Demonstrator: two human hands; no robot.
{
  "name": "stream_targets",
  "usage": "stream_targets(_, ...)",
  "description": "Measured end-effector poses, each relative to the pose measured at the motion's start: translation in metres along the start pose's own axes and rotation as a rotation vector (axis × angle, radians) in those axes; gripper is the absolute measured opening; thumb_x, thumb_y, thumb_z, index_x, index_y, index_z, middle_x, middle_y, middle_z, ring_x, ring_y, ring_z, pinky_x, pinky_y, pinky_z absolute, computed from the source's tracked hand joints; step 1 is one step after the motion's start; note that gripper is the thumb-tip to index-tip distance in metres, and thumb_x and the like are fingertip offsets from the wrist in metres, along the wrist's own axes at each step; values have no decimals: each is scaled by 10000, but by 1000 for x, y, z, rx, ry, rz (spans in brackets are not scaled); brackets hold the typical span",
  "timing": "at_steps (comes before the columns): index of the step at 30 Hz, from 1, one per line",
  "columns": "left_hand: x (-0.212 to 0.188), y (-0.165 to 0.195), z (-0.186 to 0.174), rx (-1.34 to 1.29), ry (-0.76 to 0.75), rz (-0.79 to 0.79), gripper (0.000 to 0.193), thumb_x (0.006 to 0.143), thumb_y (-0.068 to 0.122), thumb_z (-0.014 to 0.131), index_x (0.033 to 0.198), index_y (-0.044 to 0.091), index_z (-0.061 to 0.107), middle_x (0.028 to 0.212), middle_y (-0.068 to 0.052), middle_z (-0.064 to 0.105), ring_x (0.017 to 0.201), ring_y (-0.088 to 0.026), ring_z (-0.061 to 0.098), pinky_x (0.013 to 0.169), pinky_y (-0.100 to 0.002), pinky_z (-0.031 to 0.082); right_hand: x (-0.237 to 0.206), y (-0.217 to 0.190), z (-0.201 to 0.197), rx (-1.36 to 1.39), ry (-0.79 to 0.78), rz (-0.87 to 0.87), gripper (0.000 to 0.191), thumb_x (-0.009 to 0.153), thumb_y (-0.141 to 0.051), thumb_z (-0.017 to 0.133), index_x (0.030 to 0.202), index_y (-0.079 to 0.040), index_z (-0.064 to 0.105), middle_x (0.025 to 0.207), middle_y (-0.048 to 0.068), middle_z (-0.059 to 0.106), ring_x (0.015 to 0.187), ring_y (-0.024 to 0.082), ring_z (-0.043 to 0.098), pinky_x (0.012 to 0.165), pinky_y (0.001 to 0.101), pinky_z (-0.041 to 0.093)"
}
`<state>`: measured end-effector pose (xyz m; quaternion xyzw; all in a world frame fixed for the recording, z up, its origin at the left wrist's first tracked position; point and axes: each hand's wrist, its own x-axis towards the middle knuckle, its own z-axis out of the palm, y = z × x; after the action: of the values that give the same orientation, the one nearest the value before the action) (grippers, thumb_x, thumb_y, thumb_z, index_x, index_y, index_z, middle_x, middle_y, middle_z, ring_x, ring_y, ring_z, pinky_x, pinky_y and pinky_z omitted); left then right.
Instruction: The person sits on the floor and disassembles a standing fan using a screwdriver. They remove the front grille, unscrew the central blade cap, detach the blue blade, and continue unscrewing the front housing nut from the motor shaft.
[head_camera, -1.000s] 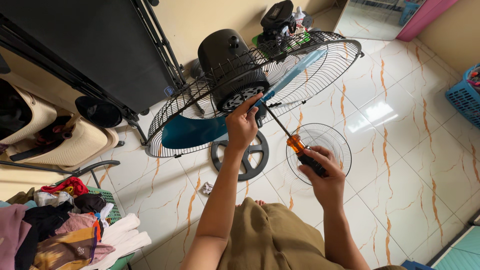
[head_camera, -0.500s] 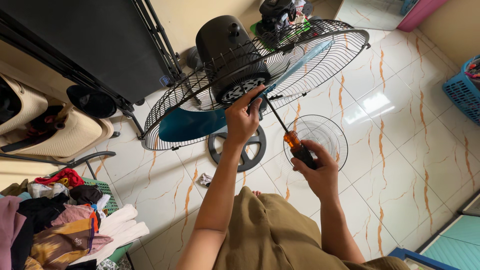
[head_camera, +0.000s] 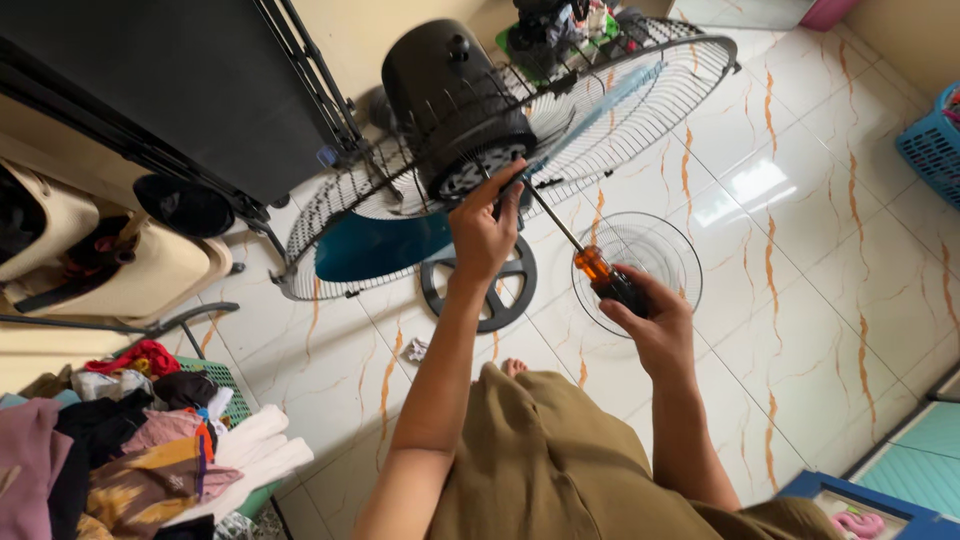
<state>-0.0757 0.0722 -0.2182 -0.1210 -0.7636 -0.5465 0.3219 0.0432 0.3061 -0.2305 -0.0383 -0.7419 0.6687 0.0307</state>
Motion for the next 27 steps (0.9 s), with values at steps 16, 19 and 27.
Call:
stream_targets(16, 7, 7, 7, 9, -11, -77, 227, 1022, 123, 692, 1246, 100, 725, 1124, -70, 783, 960, -180, 790, 774, -273, 620, 14, 16, -30, 191, -101, 17, 385, 978, 92, 716, 1362, 79, 695, 1072, 143, 726, 928, 174, 618, 823, 295, 526)
stream_targets(19, 7, 9, 4, 10, -3, -19, 226, 1041, 121, 681, 1264, 102, 713, 1150, -67, 774, 1011, -195, 784, 837, -283, 628, 11, 7, -19, 165, -59, 43, 552, 816, 109, 740, 1349, 5, 643, 1159, 99, 731, 1076, 166, 690, 943, 292, 563)
stream_targets(27, 7, 12, -2, 8, -48, -37, 238, 1042, 99, 671, 1277, 104, 706, 1172, -57, 768, 1027, -192, 782, 842, -283, 630, 3, -20, -3, -161, 36, -80, 543, 812, 60, 823, 1329, -3, 670, 1163, 89, 717, 1032, 144, 686, 874, 270, 584)
